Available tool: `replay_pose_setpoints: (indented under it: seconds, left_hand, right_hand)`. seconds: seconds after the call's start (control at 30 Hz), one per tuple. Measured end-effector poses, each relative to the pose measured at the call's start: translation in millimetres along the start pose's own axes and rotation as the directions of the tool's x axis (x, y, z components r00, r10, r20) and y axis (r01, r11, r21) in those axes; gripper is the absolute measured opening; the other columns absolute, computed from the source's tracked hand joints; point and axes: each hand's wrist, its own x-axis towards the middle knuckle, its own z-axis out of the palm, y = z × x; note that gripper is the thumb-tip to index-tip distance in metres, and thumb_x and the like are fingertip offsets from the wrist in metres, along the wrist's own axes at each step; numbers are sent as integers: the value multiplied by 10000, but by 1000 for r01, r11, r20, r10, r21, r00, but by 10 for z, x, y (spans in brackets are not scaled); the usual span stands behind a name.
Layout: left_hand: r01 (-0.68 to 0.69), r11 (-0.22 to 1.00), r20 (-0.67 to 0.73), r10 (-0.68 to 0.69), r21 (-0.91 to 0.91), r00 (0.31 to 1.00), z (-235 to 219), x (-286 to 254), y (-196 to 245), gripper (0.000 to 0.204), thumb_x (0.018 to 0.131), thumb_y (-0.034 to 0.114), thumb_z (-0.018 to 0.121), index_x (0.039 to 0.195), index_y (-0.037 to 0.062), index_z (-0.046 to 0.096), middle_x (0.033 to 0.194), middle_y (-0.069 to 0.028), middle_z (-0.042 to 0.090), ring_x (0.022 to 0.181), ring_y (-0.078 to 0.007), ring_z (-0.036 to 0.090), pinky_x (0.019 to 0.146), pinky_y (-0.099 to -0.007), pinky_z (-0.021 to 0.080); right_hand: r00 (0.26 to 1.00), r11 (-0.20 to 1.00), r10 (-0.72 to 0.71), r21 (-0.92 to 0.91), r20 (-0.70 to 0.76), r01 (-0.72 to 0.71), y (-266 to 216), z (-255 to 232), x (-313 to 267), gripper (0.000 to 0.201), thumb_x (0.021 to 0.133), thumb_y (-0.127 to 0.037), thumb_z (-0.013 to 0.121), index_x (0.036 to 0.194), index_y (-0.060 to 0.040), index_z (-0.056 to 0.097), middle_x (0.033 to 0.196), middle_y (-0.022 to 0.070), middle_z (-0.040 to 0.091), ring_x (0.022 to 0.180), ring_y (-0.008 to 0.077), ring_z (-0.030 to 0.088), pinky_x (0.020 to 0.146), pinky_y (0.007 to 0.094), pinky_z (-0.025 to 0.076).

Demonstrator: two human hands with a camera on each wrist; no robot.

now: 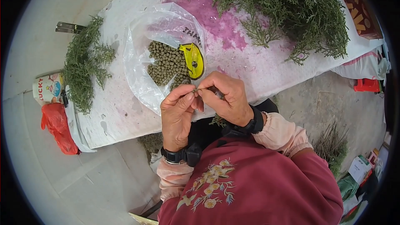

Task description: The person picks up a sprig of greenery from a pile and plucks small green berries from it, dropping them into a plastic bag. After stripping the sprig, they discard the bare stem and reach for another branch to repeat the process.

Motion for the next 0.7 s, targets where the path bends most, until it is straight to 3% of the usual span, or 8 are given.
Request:
replay_pose_setpoints:
  seconds: [0.7]
  left_hand:
    - [-8, 1000, -6, 8, -21, 1000, -4, -3, -9, 174, 855, 22, 563, 1011, -32, 617, 828, -89, 584, 682, -145, 525, 614, -299, 474]
  right_hand:
    - [998, 993, -69, -92, -11, 68, 45, 10, -2, 14, 810, 42, 570, 810, 28, 570, 736, 60, 574, 605, 96, 595, 501, 208, 446]
